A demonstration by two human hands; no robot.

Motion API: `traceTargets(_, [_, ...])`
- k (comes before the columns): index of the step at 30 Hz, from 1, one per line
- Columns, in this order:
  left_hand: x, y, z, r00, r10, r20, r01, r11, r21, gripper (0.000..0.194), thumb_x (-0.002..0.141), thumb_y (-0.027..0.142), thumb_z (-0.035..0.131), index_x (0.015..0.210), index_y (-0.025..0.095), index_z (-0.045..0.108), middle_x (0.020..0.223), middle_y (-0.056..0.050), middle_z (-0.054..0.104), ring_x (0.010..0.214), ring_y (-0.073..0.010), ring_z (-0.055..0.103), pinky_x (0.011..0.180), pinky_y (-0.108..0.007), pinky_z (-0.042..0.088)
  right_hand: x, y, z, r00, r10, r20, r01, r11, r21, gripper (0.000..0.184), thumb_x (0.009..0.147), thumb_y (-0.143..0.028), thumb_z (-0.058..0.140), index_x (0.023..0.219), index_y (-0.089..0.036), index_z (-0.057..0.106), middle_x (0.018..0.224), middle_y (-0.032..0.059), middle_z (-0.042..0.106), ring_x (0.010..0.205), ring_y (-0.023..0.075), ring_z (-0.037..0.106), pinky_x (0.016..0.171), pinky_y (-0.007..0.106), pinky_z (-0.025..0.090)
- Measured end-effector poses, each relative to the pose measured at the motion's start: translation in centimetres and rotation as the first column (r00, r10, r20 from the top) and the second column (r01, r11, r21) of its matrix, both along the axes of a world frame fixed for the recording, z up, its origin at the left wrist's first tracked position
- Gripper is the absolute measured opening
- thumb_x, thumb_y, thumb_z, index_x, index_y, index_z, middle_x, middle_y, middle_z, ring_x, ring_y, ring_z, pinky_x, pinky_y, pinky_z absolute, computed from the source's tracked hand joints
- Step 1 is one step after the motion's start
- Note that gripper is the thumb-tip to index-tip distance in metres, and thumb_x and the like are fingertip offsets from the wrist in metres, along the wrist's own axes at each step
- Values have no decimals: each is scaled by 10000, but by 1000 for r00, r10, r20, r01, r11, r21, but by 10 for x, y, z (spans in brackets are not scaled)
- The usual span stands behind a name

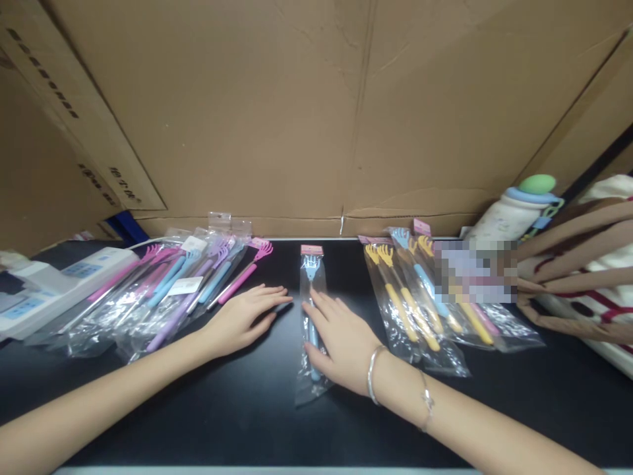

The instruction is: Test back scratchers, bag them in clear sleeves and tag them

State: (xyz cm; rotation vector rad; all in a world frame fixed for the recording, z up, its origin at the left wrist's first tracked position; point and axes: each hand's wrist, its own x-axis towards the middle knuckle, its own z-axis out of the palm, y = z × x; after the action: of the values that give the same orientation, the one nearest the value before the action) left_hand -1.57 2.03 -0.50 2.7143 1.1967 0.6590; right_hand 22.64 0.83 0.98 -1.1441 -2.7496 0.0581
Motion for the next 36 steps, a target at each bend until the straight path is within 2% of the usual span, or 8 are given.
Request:
traceTargets(3, [0,0,0,1000,0,-9,0,1000,1,367,883,167,438,1228,226,551,1303,-57,567,1240,-184,501,1084,-427,371,8,13,0,997,-18,72,14,998,65,563,872,-334,416,1363,-61,430,1456,210,336,1341,307,339,1065,522,338])
traceTargets(9, [0,-1,1,1000,-2,-17,2,1000,-7,362,878,163,444,1212,226,567,1304,-56,566,1247,-182,494,1075,-397,387,32,35,6,978,-70,197,55,995,81,579,894,-387,385,1376,-68,417,1455,210,333,1328,318,357,1047,522,360])
traceTargets(15, [0,-1,0,1000,-7,-4,7,1000,-11,349,871,162,457,1193,223,577,1299,-51,571,1245,-182,496,1061,-373,406,53,53,7,956,-79,283,66,996,54,583,901,-396,361,1405,-105,374,1484,188,280,1355,311,306,1060,589,282])
traceTargets(20, [0,-1,1,1000,-9,-5,9,1000,-13,345,868,163,460,1187,221,576,1296,-59,572,1235,-188,506,1051,-375,415,70,65,5,964,-92,251,84,996,42,586,889,-427,381,1386,-118,408,1451,210,342,1343,332,326,1047,634,253])
traceTargets(29, [-1,-1,1,1000,-23,4,23,1000,-8,345,872,163,457,1197,227,554,1295,-55,569,1232,-195,505,1052,-376,414,83,80,-7,971,-122,206,129,991,-21,682,846,-550,397,1416,-176,368,1490,160,297,1340,332,335,1058,645,215])
traceTargets(34, [-1,-1,1,999,-42,23,43,999,-28,357,879,154,441,1217,220,537,1301,-70,557,1247,-192,481,1049,-377,417,79,77,4,967,-97,237,115,991,-65,731,851,-555,400,1425,-106,342,1492,191,274,1348,320,324,1071,558,288])
traceTargets(36, [-1,-1,1,999,-38,23,39,999,-31,353,882,153,435,1214,217,539,1301,-71,555,1246,-193,480,1049,-376,416,76,75,10,963,-92,253,112,992,-64,688,881,-540,355,1415,-104,356,1482,192,295,1345,313,333,1071,570,274])
